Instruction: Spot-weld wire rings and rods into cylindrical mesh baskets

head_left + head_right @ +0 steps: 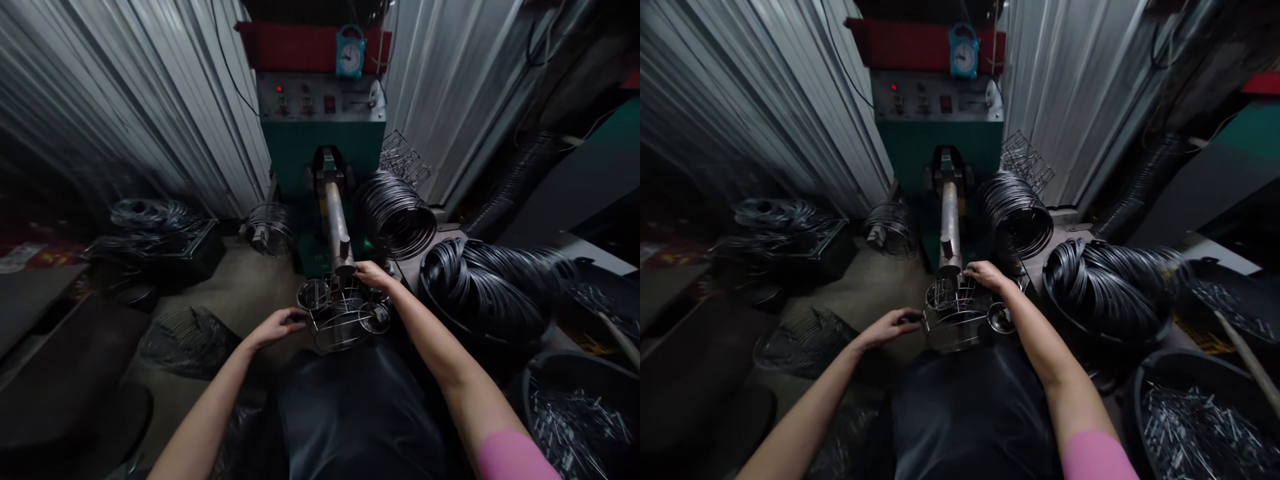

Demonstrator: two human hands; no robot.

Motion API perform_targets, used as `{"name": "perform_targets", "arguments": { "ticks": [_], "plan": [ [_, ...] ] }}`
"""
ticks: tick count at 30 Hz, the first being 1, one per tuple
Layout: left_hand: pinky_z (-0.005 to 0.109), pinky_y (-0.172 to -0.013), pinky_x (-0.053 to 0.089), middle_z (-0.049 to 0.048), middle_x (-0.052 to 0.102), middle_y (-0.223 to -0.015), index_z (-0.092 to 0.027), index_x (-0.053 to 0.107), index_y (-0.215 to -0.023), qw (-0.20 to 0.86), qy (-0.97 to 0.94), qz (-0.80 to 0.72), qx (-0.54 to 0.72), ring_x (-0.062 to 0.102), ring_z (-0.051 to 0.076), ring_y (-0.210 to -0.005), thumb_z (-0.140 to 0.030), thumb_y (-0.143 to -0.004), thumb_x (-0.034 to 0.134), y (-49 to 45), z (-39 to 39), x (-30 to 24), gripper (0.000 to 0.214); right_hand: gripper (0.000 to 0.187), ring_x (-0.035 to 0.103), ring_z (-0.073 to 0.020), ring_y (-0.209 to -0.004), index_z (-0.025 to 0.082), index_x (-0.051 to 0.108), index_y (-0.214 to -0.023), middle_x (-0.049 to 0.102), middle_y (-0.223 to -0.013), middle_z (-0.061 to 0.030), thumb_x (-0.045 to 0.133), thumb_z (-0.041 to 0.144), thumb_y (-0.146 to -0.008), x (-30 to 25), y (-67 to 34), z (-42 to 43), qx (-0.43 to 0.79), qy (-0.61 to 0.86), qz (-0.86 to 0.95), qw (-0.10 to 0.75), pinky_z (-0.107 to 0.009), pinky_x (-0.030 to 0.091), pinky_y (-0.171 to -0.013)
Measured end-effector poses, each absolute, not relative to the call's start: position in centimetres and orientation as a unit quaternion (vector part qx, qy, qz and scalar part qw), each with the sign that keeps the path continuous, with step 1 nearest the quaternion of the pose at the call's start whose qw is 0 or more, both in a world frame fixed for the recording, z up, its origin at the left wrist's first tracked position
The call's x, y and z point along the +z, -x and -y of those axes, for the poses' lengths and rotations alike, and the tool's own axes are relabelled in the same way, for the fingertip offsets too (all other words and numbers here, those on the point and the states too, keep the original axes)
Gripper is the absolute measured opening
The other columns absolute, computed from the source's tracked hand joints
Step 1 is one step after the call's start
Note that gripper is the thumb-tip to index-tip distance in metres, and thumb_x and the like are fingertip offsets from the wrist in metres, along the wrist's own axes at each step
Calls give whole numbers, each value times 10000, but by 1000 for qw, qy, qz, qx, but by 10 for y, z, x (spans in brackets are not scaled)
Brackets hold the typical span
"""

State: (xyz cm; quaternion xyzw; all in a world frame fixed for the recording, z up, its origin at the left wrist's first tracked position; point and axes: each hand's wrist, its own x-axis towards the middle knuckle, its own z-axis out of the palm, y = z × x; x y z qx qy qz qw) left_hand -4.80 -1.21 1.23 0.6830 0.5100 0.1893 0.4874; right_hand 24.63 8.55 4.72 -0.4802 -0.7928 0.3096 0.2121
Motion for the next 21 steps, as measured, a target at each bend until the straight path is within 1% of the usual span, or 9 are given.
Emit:
{"name": "perform_targets", "arguments": {
  "ticks": [3, 6, 10, 13, 15, 17, 19, 21],
  "plan": [
    [339, -862, 472, 64, 694, -944, -162, 643, -917, 486, -655, -516, 260, 624, 206, -895, -479, -681, 595, 36, 23, -6, 398, 259, 506, -138, -670, 137, 653, -766, 598, -669, 10, 546, 371, -792, 48, -244, -75, 335, 477, 781, 222, -224, 370, -634],
    [339, -840, 473, 55, 685, -870, -167, 635, -851, 465, -659, -508, 302, 621, 200, -857, -460, -696, 580, 29, 32, -6, 336, 283, 485, -131, -656, 142, 638, -740, 572, -645, 20, 555, 410, -775, 56, -246, -59, 342, 479, 780, 211, -227, 366, -631],
    [310, -797, 467, 54, 658, -845, -189, 645, -838, 415, -747, -452, 256, 595, 182, -819, -411, -751, 539, 42, 65, 32, 261, 319, 453, -119, -628, 152, 603, -710, 528, -628, 25, 515, 453, -770, 66, -247, -32, 357, 471, 780, 203, -228, 355, -609],
    [298, -802, 442, 63, 642, -863, -218, 664, -879, 375, -801, -424, 192, 568, 187, -838, -375, -787, 497, 69, 108, 75, 248, 347, 456, -127, -626, 160, 573, -692, 516, -629, 17, 486, 489, -759, 64, -239, -10, 373, 474, 764, 227, -236, 355, -597],
    [299, -816, 427, 64, 640, -883, -231, 667, -898, 361, -793, -459, 173, 559, 193, -848, -359, -794, 486, 94, 138, 97, 245, 364, 469, -135, -634, 164, 561, -679, 525, -636, 9, 483, 513, -746, 59, -229, 2, 381, 485, 746, 252, -241, 363, -600],
    [300, -842, 412, 58, 641, -904, -233, 665, -909, 343, -764, -521, 164, 557, 200, -874, -351, -792, 491, 122, 162, 104, 240, 383, 486, -141, -638, 163, 565, -681, 544, -647, -1, 495, 536, -729, 54, -217, 13, 400, 497, 723, 266, -243, 375, -596],
    [290, -856, 400, 46, 644, -899, -223, 664, -894, 314, -723, -595, 157, 559, 200, -886, -342, -785, 512, 155, 181, 94, 222, 400, 507, -147, -634, 156, 581, -696, 563, -654, -11, 518, 551, -711, 50, -203, 21, 429, 508, 701, 258, -242, 390, -580],
    [266, -845, 394, 29, 650, -879, -210, 661, -862, 286, -669, -669, 152, 567, 185, -867, -295, -767, 546, 188, 195, 71, 171, 412, 529, -155, -630, 149, 598, -715, 586, -660, -21, 539, 556, -698, 50, -190, 28, 453, 513, 687, 245, -242, 406, -565]
  ]
}}
